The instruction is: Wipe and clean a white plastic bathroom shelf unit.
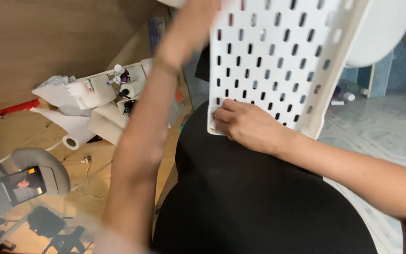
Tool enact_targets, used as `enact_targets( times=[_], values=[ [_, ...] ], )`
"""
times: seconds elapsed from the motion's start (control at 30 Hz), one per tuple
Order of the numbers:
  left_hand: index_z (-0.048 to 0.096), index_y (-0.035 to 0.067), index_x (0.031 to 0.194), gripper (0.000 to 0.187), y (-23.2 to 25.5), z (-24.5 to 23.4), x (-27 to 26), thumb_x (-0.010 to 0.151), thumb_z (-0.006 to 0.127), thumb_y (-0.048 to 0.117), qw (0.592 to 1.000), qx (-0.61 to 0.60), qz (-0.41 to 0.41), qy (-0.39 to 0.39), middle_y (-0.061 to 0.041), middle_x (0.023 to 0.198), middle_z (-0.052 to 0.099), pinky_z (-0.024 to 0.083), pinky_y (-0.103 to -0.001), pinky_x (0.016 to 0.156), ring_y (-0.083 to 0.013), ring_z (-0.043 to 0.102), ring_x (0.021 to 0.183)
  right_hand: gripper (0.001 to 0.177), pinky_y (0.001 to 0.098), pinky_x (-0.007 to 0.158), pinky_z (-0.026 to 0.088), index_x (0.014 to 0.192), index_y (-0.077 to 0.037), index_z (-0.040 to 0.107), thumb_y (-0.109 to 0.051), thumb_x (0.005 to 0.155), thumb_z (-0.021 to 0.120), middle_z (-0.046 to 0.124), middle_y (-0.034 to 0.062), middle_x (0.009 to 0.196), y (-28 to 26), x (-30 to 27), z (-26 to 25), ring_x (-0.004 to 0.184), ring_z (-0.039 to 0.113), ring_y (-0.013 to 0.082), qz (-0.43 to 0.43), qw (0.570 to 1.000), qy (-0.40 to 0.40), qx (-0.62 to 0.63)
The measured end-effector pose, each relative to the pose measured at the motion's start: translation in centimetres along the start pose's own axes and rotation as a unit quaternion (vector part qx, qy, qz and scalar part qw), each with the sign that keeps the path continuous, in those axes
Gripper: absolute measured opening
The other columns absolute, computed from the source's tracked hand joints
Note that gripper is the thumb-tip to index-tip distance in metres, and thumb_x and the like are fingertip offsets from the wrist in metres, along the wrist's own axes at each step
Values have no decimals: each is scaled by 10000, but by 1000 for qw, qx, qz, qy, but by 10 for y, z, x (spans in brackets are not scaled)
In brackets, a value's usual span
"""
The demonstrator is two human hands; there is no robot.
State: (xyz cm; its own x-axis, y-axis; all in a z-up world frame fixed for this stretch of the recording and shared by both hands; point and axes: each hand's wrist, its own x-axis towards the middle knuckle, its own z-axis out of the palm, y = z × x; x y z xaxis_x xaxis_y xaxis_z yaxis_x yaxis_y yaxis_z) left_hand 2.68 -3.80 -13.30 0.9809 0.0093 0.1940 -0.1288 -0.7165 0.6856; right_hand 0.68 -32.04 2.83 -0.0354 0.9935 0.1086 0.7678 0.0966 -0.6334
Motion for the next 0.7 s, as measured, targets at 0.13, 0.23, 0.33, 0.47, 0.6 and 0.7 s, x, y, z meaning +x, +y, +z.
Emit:
enact_targets(
  times=[0.13, 0.23, 0.33, 0.47, 0.6, 0.7],
  values=[
    [471, 24, 1460, 554, 156, -32, -41, 1103, 530, 443, 926, -305, -218, 39, -116, 1309, 637, 496, -399, 1032, -246, 595, 1199, 145, 357, 845, 548, 876, 3, 703, -90, 776, 655, 630, 69, 1031, 0, 5, -13, 993, 579, 249, -8, 1000, -7, -1],
    [326, 53, 1504, 601, 187, -37, -63, 1087, 435, 472, 899, -310, -303, 61, -12, 1287, 588, 509, -311, 906, -146, 611, 1081, 204, 368, 873, 544, 933, 19, 683, -69, 753, 642, 644, 73, 1075, 0, 7, -22, 1034, 595, 260, -17, 998, 58, 17],
    [503, 86, 1335, 469, 196, -34, -63, 1117, 357, 474, 888, -261, -366, 101, -27, 901, 475, 438, -288, 679, -117, 458, 759, 197, 395, 877, 530, 999, 6, 630, -26, 805, 647, 629, 97, 1053, -2, 12, -28, 1031, 591, 294, -3, 992, 105, 65],
    [515, 64, 1176, 455, 207, -43, -38, 1154, 408, 506, 887, -306, -259, 229, 4, 840, 505, 427, -239, 592, -56, 495, 685, 197, 416, 817, 515, 1046, -14, 536, 31, 889, 646, 579, 127, 965, -2, 20, -33, 981, 578, 332, 64, 981, 113, 143],
    [503, 73, 1177, 470, 211, -50, -15, 1130, 406, 530, 858, -394, -246, 219, 5, 846, 518, 446, -239, 502, -75, 628, 667, 218, 414, 778, 504, 1052, -14, 491, 43, 897, 634, 549, 135, 973, -5, 21, -47, 936, 574, 325, 119, 968, 128, 179],
    [494, 133, 1204, 526, 204, -45, -2, 1070, 332, 615, 901, -345, -175, 198, 83, 690, 480, 420, -182, 368, -1, 581, 512, 209, 398, 761, 499, 1040, -37, 507, 29, 896, 644, 538, 135, 972, 0, 18, -51, 895, 576, 300, 136, 961, 129, 205]
  ],
)
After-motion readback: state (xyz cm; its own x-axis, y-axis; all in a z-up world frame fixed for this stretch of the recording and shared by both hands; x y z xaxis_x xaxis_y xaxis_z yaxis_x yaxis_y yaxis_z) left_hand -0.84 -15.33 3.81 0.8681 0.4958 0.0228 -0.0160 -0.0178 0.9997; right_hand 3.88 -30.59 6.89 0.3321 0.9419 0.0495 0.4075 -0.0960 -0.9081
